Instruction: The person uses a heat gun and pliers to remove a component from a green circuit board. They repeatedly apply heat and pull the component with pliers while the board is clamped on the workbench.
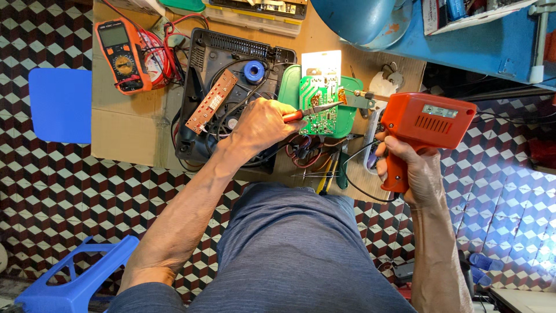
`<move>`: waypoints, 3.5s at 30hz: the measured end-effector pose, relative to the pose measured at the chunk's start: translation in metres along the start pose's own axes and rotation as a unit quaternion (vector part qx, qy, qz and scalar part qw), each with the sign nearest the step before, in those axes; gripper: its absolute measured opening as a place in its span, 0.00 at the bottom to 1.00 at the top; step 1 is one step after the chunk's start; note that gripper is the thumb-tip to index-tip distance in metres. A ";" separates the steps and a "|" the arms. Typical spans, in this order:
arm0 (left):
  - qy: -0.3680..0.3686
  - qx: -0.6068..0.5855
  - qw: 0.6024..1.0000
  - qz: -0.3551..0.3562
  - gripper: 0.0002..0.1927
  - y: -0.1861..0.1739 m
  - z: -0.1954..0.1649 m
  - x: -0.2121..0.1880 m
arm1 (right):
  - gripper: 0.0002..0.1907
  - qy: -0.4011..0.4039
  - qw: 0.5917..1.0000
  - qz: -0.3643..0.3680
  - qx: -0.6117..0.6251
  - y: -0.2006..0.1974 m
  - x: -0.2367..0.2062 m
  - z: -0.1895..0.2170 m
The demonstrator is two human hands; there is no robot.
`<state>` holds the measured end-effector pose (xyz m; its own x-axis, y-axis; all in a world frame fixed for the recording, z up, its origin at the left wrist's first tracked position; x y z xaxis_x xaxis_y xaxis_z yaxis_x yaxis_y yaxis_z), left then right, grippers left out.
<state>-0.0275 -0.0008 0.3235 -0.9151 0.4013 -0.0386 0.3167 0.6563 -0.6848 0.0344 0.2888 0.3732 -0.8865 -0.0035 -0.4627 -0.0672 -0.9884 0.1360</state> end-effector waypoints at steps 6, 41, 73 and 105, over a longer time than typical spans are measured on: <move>0.008 -0.004 1.000 0.005 0.15 0.002 -0.001 0.000 | 0.14 0.007 1.000 -0.011 0.008 0.002 0.003 -0.005; -0.088 -0.061 0.994 0.033 0.16 -0.004 -0.002 -0.006 | 0.13 -0.008 0.998 -0.049 0.047 0.004 -0.008 -0.006; -0.099 -0.062 0.993 0.018 0.15 -0.009 -0.001 -0.003 | 0.14 0.016 0.998 -0.013 0.056 0.008 -0.007 -0.017; -0.097 -0.089 0.991 -0.010 0.13 -0.006 -0.003 -0.004 | 0.12 0.023 0.999 -0.041 0.022 0.010 -0.011 -0.014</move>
<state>-0.0254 -0.0048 0.3297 -0.9472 0.2679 -0.1761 0.3204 0.7721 -0.5488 0.0500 0.2768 0.3678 -0.8556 0.0697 -0.5129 -0.1602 -0.9779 0.1343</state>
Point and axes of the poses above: each hand's wrist, its own x-axis towards the middle knuckle, its own y-axis out of the palm, z = x × y, the point moved 3 cm from there along x, towards the middle knuckle, and after that the axes turned 4 degrees about y, right-handed, at the moved point
